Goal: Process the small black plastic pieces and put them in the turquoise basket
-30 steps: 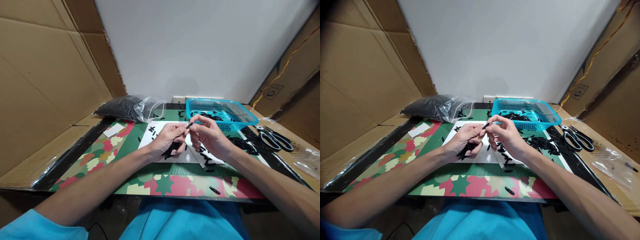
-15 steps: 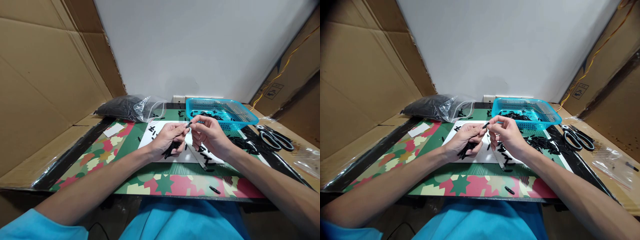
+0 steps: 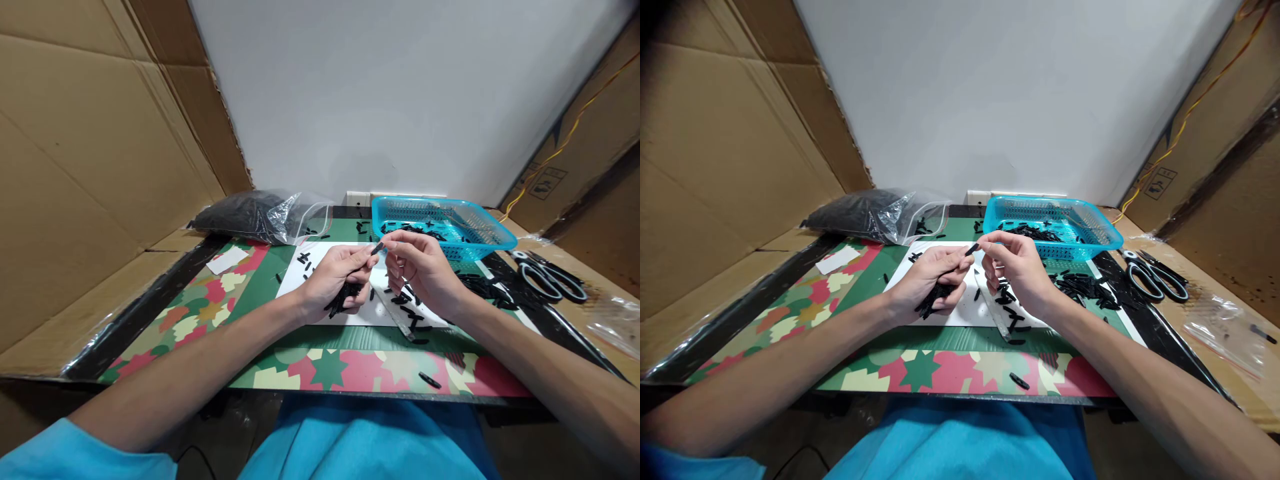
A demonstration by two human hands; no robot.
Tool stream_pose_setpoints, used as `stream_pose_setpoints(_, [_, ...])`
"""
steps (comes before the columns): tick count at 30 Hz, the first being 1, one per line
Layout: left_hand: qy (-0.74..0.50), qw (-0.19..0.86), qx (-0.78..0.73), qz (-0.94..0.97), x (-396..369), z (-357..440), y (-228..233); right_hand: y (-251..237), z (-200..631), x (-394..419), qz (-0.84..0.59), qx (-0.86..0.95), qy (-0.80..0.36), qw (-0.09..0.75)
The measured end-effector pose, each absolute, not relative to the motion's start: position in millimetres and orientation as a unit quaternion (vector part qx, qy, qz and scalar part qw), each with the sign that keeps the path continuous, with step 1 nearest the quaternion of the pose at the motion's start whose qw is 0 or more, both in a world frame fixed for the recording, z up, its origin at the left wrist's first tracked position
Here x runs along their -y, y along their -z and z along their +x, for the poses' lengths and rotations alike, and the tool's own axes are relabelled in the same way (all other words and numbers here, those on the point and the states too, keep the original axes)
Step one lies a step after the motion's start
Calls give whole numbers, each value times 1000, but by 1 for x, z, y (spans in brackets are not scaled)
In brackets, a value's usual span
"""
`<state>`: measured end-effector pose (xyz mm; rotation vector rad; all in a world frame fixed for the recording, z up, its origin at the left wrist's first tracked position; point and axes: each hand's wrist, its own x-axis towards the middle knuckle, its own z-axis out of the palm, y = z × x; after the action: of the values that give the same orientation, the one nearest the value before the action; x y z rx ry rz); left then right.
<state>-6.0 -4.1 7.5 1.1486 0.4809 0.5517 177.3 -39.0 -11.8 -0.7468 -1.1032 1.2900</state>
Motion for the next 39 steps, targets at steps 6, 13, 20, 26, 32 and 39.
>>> stream_pose_setpoints(6, [-263,769,-234,534,5,-5,-9,14,180,40,-321,514,-537,587])
stream_pose_setpoints(13, [-269,766,-238,533,5,-5,-9,15,183,37,-320,555,-466,610])
stream_pose_setpoints(20, [-284,765,-246,523,4,-6,-8,16,186,35,-311,570,-457,608])
stream_pose_setpoints(26, [-289,771,-239,515,1,-7,-6,16,186,35,-306,576,-454,607])
stream_pose_setpoints(32, [-293,771,-240,513,1,-7,-5,16,186,36,-326,602,-414,599])
stream_pose_setpoints(39, [-284,772,-261,504,0,-7,-5,16,187,40,-395,685,-262,554])
